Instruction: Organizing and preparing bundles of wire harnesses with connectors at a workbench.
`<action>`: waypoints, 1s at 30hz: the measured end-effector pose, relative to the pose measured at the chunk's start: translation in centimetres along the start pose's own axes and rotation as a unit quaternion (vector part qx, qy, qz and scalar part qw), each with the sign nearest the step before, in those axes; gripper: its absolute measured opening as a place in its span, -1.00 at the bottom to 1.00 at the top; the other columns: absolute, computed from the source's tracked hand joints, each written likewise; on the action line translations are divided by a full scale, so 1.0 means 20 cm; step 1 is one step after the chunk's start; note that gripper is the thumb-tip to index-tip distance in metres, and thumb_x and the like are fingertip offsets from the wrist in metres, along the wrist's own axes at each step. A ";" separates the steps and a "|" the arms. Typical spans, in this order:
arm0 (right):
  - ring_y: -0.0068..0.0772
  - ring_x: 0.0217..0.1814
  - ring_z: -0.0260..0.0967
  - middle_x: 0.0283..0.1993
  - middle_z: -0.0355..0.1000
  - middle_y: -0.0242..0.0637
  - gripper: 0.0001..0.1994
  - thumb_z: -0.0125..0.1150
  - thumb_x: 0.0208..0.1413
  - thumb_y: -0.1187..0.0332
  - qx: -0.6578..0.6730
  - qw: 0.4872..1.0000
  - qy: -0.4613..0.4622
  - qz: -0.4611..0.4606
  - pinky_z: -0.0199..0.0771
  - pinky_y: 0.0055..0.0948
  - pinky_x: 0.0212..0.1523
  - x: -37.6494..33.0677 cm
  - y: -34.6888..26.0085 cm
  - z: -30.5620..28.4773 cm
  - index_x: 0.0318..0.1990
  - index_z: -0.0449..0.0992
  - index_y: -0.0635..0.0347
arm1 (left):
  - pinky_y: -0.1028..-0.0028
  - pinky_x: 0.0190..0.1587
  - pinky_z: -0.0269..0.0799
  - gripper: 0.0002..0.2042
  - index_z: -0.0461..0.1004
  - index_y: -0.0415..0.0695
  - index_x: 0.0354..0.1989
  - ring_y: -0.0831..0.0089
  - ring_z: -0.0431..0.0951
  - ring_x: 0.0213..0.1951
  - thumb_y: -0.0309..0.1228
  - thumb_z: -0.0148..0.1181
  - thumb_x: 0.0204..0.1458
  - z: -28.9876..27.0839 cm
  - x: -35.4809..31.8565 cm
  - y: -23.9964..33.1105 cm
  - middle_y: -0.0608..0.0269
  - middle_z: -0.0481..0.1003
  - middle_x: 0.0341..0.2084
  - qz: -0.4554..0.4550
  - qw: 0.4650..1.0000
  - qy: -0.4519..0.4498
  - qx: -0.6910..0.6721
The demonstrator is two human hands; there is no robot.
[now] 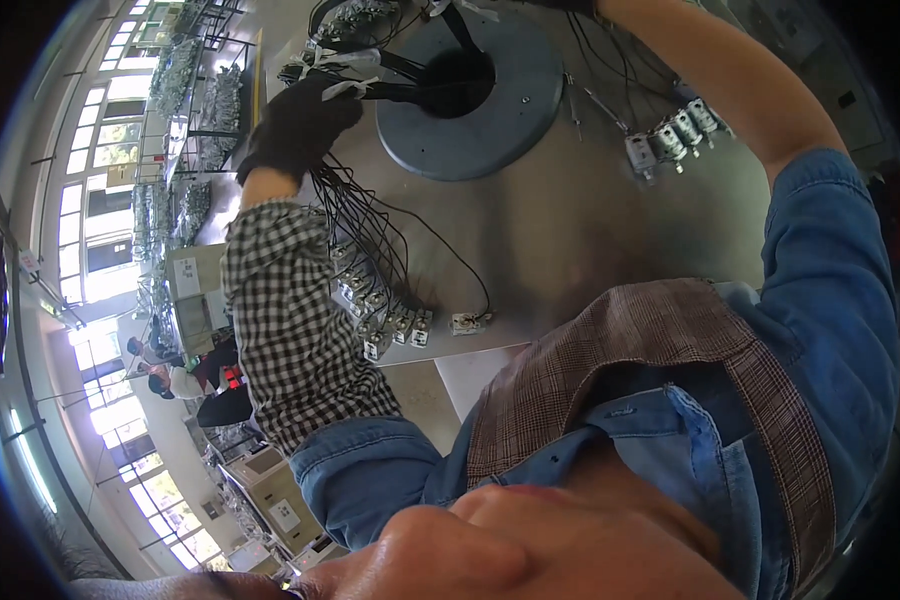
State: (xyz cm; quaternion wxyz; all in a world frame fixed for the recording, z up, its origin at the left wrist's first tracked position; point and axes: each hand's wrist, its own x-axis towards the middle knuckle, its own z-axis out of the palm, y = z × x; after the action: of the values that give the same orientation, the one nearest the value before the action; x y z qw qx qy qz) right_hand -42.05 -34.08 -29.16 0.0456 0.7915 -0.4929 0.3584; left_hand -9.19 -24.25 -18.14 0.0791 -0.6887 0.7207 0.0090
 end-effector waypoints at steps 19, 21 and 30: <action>0.24 0.30 0.37 0.29 0.41 0.09 -0.36 0.09 0.28 0.11 -0.140 0.985 -0.097 0.036 0.35 0.09 0.29 0.11 0.14 -0.15 0.50 0.15 -0.12 | 0.34 -0.05 0.64 -0.58 0.55 0.01 -0.05 0.29 0.61 -0.11 -0.47 0.47 -0.16 0.09 0.19 0.04 0.30 0.53 -0.10 0.449 0.846 0.267 0.107; 0.27 0.38 0.27 0.35 0.32 0.13 -0.29 0.16 0.23 0.11 0.106 0.989 -0.102 -0.001 0.29 0.08 0.34 0.00 -0.05 -0.28 0.51 0.12 -0.02 | 0.32 0.03 0.60 -0.65 0.56 0.01 -0.12 0.27 0.60 -0.06 -0.45 0.48 -0.13 0.06 0.12 0.03 0.27 0.54 -0.10 0.310 0.928 0.182 0.100; -0.10 0.52 0.21 0.48 0.23 -0.02 -0.23 0.37 0.17 0.05 0.356 0.873 -0.332 -0.023 0.28 -0.11 0.46 -0.97 -0.49 -0.59 0.47 0.24 0.14 | 0.34 -0.37 0.46 -0.81 0.49 -0.23 -0.21 0.35 0.51 -0.48 -0.32 0.14 0.25 0.06 0.11 0.35 0.25 0.46 -0.57 0.141 0.927 0.210 -0.278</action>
State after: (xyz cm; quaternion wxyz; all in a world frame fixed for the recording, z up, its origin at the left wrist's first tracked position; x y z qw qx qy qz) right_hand -45.16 -9.53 -29.63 -0.3977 0.8376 -0.2998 0.2245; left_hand -16.14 -25.97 -20.35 -0.2708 -0.5606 0.7790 0.0749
